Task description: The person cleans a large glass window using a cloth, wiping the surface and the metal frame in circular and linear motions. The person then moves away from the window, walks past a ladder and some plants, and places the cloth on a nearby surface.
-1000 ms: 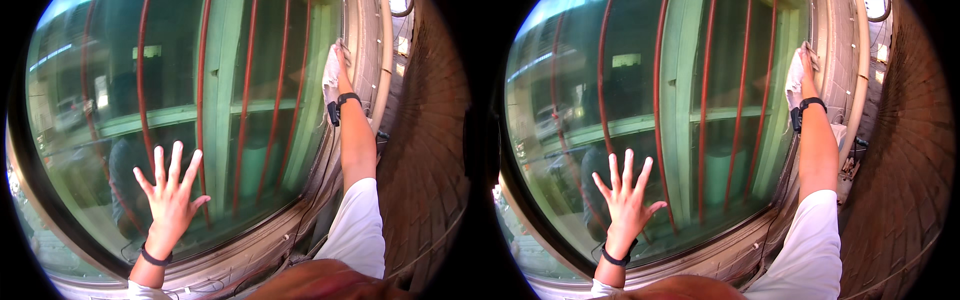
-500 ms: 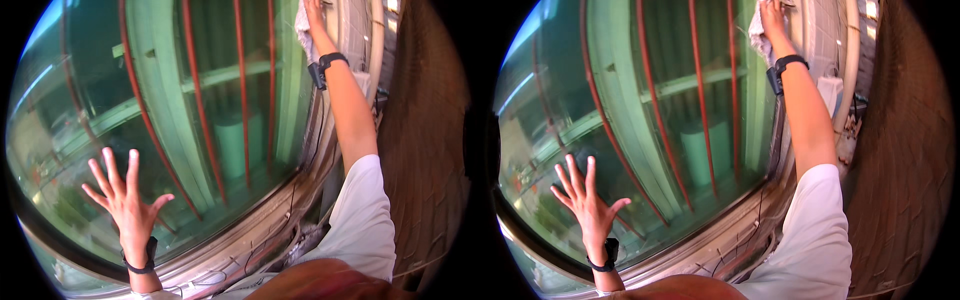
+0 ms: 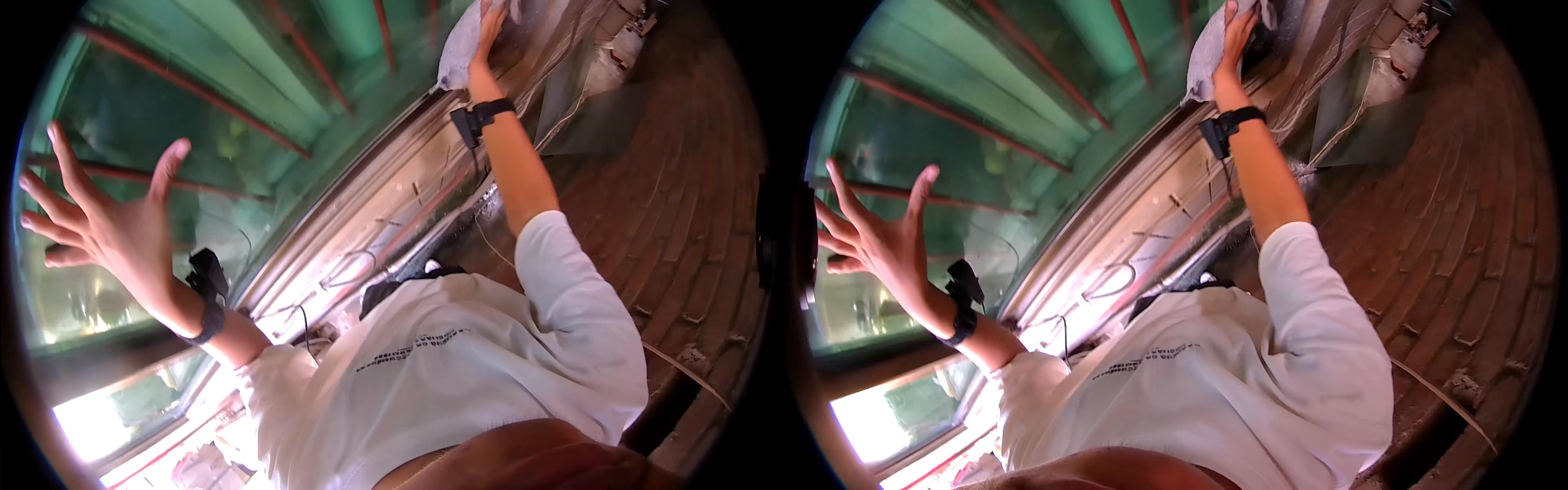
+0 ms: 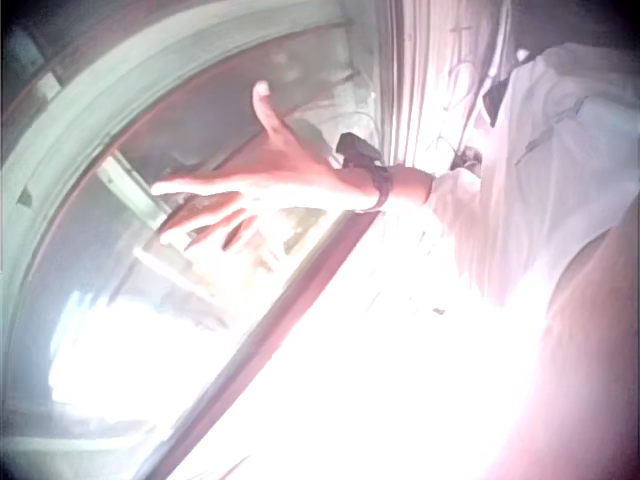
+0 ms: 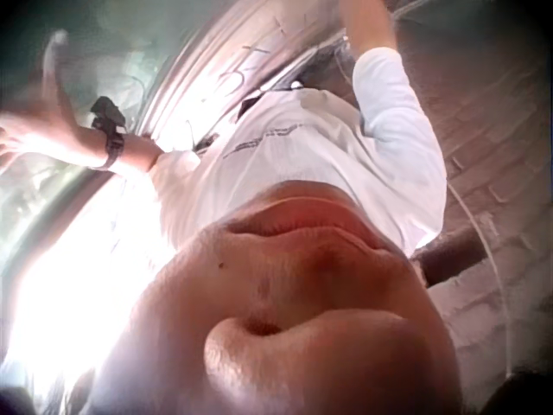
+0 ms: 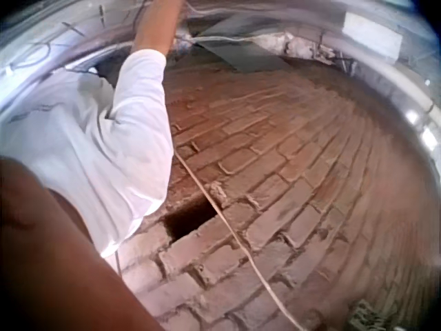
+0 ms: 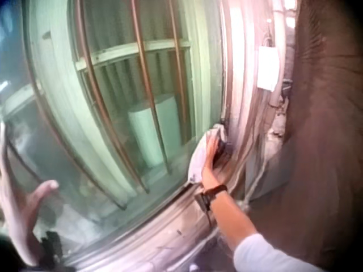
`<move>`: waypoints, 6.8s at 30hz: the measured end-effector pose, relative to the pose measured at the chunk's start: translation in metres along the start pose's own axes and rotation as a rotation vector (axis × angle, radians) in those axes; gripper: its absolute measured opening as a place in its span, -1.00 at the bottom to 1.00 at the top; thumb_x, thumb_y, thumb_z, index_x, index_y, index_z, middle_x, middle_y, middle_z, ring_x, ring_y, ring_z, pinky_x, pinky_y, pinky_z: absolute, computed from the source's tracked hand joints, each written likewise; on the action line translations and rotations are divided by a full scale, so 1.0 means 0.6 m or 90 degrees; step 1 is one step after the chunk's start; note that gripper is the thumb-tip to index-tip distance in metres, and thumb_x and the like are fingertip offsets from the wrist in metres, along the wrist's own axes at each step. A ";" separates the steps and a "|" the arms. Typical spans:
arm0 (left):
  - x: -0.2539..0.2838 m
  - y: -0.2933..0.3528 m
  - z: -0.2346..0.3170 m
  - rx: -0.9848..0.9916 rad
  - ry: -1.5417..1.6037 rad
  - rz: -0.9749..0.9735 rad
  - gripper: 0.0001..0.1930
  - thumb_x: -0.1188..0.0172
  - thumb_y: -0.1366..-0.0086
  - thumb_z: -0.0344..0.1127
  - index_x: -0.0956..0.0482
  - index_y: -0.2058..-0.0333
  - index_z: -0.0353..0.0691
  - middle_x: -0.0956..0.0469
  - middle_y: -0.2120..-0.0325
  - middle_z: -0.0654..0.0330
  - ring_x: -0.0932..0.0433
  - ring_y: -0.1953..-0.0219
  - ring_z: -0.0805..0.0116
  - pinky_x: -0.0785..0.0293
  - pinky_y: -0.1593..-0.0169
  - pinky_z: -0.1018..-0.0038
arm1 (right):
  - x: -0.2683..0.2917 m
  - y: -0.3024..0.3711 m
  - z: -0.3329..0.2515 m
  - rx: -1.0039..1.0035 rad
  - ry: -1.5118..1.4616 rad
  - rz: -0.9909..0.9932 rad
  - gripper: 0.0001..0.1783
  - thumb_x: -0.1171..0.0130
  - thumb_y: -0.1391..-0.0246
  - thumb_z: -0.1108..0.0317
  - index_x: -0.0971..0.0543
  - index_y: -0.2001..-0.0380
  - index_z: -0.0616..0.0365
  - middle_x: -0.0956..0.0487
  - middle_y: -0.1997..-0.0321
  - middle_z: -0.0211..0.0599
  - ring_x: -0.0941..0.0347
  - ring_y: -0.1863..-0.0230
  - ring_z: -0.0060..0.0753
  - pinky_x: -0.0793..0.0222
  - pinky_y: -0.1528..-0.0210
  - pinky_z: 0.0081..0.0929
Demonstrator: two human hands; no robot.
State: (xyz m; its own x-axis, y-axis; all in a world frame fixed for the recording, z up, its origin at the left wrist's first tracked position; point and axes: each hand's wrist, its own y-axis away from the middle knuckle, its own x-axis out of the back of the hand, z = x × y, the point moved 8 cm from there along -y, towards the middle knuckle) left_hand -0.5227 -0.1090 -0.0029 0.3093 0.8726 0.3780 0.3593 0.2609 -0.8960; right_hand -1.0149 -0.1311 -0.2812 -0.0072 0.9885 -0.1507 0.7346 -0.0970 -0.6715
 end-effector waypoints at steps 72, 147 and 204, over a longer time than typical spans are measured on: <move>0.036 0.594 -0.080 0.017 0.799 -0.580 -0.69 -0.19 -0.07 -0.63 -0.64 0.18 -0.23 -0.65 0.27 0.00 -0.64 0.26 0.09 -0.53 0.19 0.37 | 0.161 0.641 -0.455 -0.297 -0.323 -0.675 -0.48 -0.18 0.12 0.53 -0.45 -0.02 0.21 -0.47 0.09 -0.36 -0.39 0.08 -0.49 -0.37 0.01 -0.50; 0.126 0.793 -0.536 0.364 0.301 -0.520 -0.66 -0.11 -0.35 -0.30 -0.51 -0.10 -0.05 -0.53 -0.06 0.07 -0.44 -0.18 0.06 -0.42 -0.13 0.25 | 0.132 1.001 -0.685 0.011 0.225 -1.108 -0.55 -0.15 0.03 0.22 -0.60 0.00 -0.07 -0.64 0.27 0.08 -0.60 0.27 0.16 -0.53 0.14 0.01; 0.105 0.821 -0.569 0.386 0.458 -0.303 -0.81 -0.15 -0.17 -0.55 -0.60 0.25 -0.19 -0.65 0.22 0.17 -0.49 0.21 0.10 -0.35 0.05 0.34 | 0.109 1.014 -0.688 -0.039 0.230 -0.967 -0.56 -0.08 0.12 0.23 -0.62 0.13 0.14 -0.62 0.21 0.14 -0.54 0.11 0.21 -0.45 0.02 -0.06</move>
State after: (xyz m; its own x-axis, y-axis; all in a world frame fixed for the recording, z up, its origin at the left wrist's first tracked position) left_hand -0.0255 -0.0665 -0.3412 0.7735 0.2269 0.5917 0.1414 0.8484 -0.5102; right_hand -0.2883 -0.0778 -0.4004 -0.5899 0.1267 0.7975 0.2153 0.9765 0.0042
